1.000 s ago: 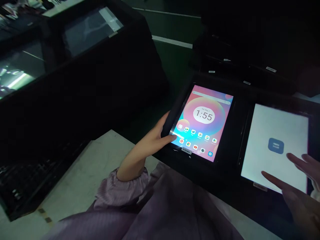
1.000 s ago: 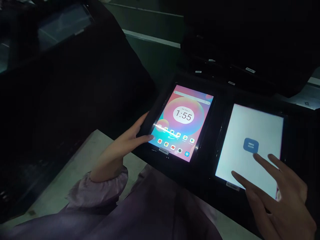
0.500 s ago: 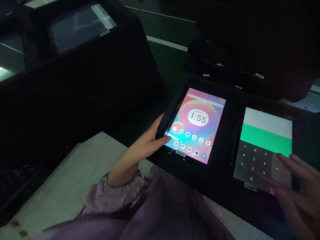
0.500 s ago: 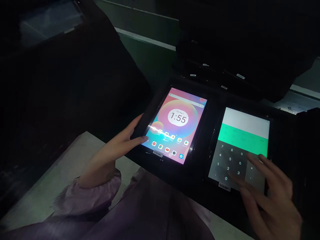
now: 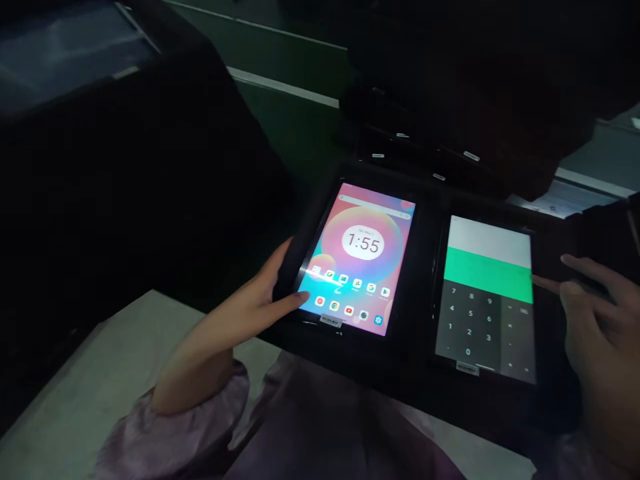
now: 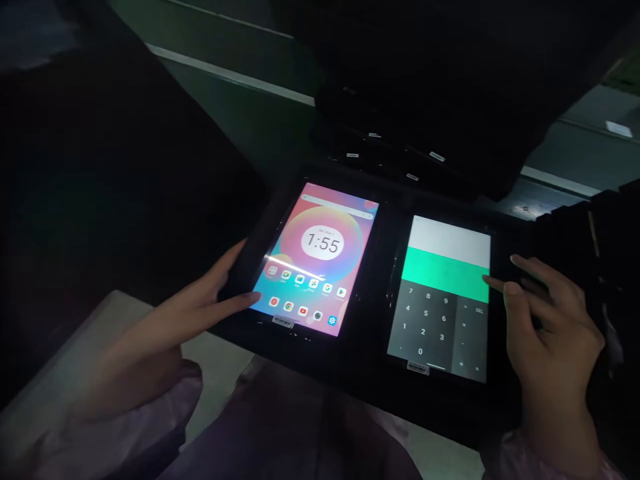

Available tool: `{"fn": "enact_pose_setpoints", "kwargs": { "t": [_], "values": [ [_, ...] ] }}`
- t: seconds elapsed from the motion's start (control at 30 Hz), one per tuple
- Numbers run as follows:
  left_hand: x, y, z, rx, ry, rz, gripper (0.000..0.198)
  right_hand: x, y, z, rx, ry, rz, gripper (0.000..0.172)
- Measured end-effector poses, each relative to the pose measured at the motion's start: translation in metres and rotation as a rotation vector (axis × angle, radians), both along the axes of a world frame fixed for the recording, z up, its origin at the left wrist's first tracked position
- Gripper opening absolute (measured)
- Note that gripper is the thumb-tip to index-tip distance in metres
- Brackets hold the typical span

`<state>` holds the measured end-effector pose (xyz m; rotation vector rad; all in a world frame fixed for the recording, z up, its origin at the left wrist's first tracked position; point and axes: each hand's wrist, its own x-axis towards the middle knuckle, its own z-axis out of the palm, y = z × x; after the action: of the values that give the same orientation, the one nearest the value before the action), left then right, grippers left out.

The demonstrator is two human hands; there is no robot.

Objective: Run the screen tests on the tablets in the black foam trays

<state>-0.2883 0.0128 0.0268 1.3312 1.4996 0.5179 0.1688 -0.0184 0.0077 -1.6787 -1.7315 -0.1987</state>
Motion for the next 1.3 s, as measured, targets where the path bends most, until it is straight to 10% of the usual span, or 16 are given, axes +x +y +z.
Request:
{"fn": "enact_pose_setpoints", "kwargs": {
  "t": [0.27, 0.93, 1.3],
  "values": [
    [0.034, -0.002, 0.005, -0.007, 0.090, 0.326, 0.074, -0.004, 0.006, -0.005, -0.052, -0.120, 0.084, 0.034],
    [0.038, 0.002, 0.004, 0.020, 0.220, 0.335, 0.067, -0.005, 0.002, -0.004, -0.005, -0.147, -0.047, 0.040],
    [0.037, 0.000, 0.003, 0.027, 0.204, 0.311, 0.071, -0.045, 0.001, 0.006, -0.014, -0.179, 0.339, 0.024]
  ]
}}
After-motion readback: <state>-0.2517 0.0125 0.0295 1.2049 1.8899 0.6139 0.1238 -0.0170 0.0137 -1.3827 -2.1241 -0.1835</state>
